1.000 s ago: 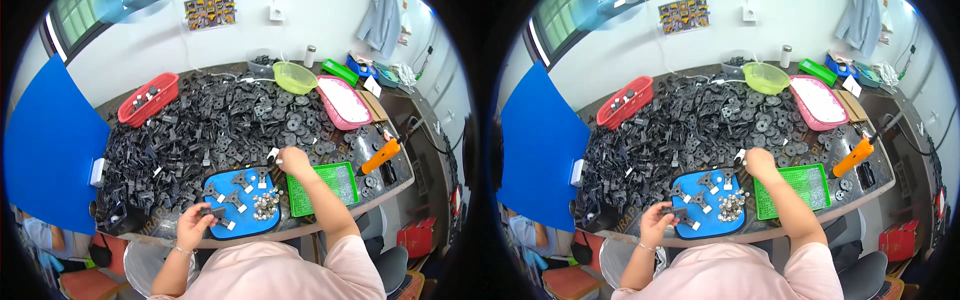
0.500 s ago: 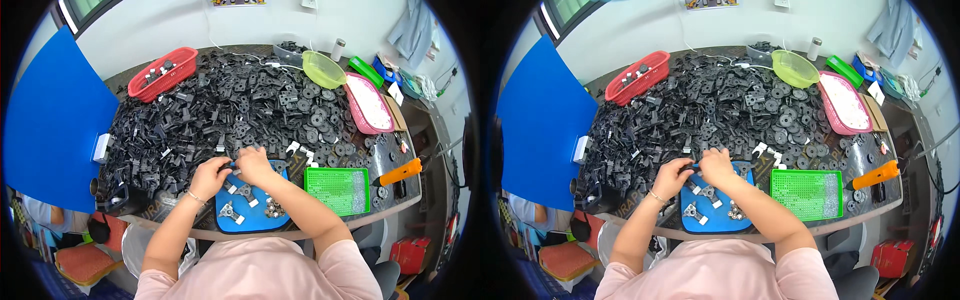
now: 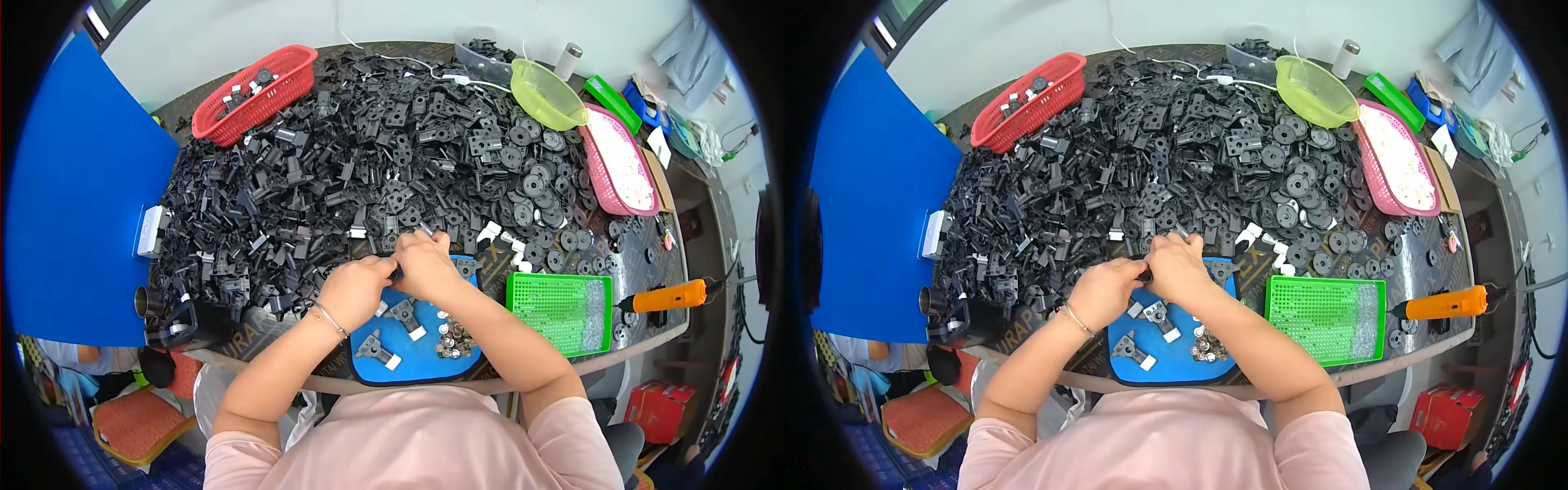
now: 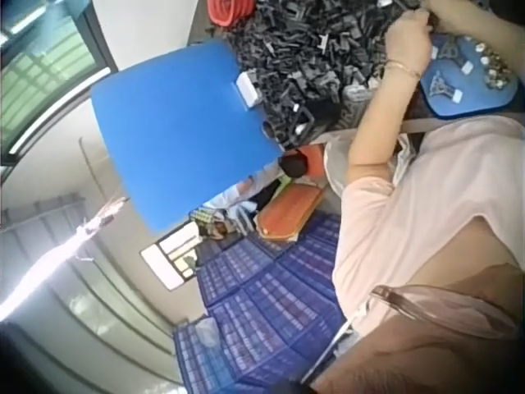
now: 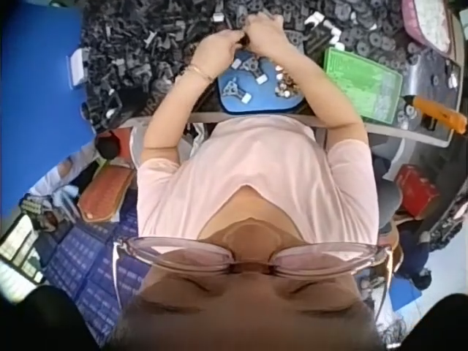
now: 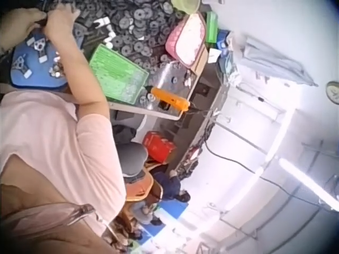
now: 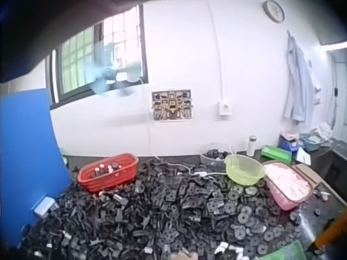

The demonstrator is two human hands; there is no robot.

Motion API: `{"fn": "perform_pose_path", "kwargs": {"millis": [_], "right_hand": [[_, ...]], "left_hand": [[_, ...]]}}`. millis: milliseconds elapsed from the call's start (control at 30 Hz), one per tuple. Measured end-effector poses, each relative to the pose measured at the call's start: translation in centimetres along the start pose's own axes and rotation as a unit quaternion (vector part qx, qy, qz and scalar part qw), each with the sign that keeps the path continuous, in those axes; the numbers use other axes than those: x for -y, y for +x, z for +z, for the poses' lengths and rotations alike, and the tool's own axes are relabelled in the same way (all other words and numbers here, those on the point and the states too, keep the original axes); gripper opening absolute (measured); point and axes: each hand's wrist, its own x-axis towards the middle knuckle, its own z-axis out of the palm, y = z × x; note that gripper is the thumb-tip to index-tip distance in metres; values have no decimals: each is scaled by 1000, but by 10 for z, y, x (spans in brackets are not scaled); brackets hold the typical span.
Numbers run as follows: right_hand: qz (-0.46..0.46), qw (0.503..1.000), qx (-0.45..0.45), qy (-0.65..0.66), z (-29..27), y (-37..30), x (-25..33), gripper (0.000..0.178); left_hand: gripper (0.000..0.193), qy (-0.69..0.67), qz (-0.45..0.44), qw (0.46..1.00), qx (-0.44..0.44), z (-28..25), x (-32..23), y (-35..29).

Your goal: Assembling small plastic and metal components using an electric screwdriver and manual placement on a workbench.

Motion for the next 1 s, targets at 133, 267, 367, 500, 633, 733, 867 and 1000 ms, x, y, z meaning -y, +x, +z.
{"fn": "perform_pose_path", "kwargs": {"millis": [133,267,367,500,633,733,867,1000], "right_hand": [[-6,997,-48,56,-6,-5,-4,25],[21,998,-21,54,-29,-25,-6,36],[18,1000,-14,12,-24,-41,-11,43],[18,998,-57,-30,-18,-51,-18,48],[33,994,-90,-50,-18,-55,-20,48],[36,995,-86,-40,-19,-58,-20,48],[27,995,-100,-7,-26,-68,-20,48],[23,987,-161,-11,-28,-85,-29,43]], "left_hand": [[11,82,12,995,48,3,-14,7],[19,84,-12,994,72,1,-6,13],[23,85,-24,992,85,-5,-2,21],[29,49,-51,993,96,-9,9,28],[32,7,-113,983,142,4,11,35],[34,71,-113,980,149,5,8,35],[36,110,-113,979,126,5,10,28],[35,106,-93,990,32,5,10,9]]}}
